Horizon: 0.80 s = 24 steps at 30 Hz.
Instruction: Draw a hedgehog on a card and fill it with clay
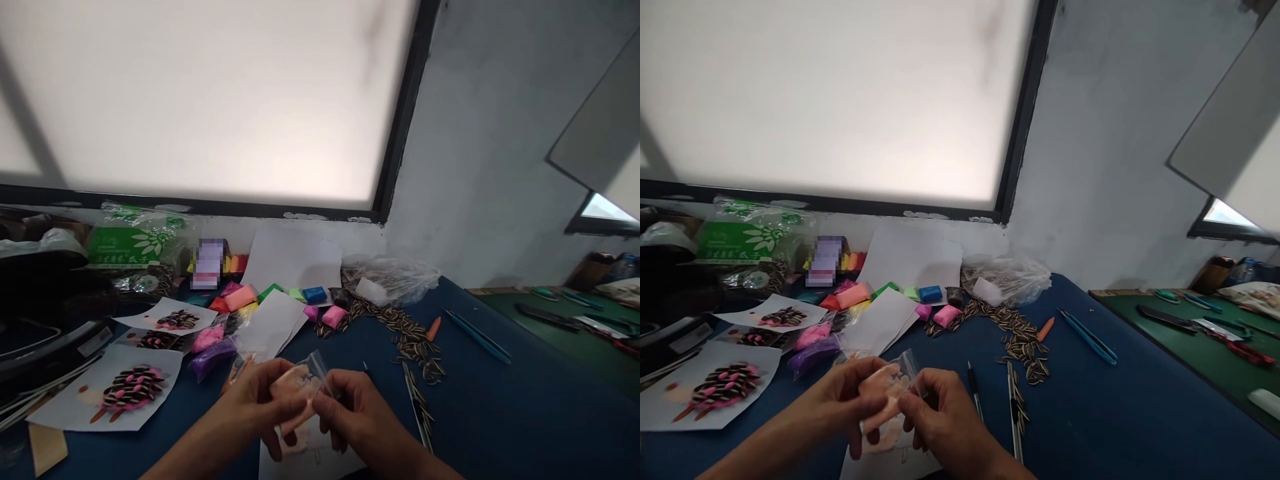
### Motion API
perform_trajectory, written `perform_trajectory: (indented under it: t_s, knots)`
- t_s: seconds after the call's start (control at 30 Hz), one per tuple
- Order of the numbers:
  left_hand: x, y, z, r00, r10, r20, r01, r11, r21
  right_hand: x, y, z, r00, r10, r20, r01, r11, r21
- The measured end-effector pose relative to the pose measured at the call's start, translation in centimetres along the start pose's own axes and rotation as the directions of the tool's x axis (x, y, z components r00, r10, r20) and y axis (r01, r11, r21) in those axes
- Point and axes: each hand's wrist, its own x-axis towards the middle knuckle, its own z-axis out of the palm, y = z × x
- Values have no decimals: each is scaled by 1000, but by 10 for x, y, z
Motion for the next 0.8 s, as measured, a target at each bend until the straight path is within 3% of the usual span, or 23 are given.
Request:
perform_trajectory:
  t_s: [0.1, 0.2, 0.33, 0.47, 0.63, 0.8]
  knots:
    - [0, 0, -7, 1000, 12, -23, -11, 999, 30, 4, 1, -3, 999, -20, -47, 18, 999, -37]
    - [0, 1, -22, 984, 40, -171, -25, 996, 90, 7, 2, -10, 988, -57, -142, 46, 996, -80]
    - [1, 1, -40, 931, 79, -356, -20, 986, 168, 8, 5, -16, 969, -114, -221, 80, 984, -158]
    - [4, -1, -43, 874, 142, -465, -40, 974, 223, 5, 7, -14, 976, -146, -162, 96, 954, -284]
    - [13, -6, -46, 804, 249, -540, -32, 925, 378, 0, 7, -8, 973, -217, -83, 147, 850, -506]
    - [20, -10, -62, 764, 359, -535, 67, 782, 620, 0, 10, -6, 966, -259, -14, 185, 723, -666]
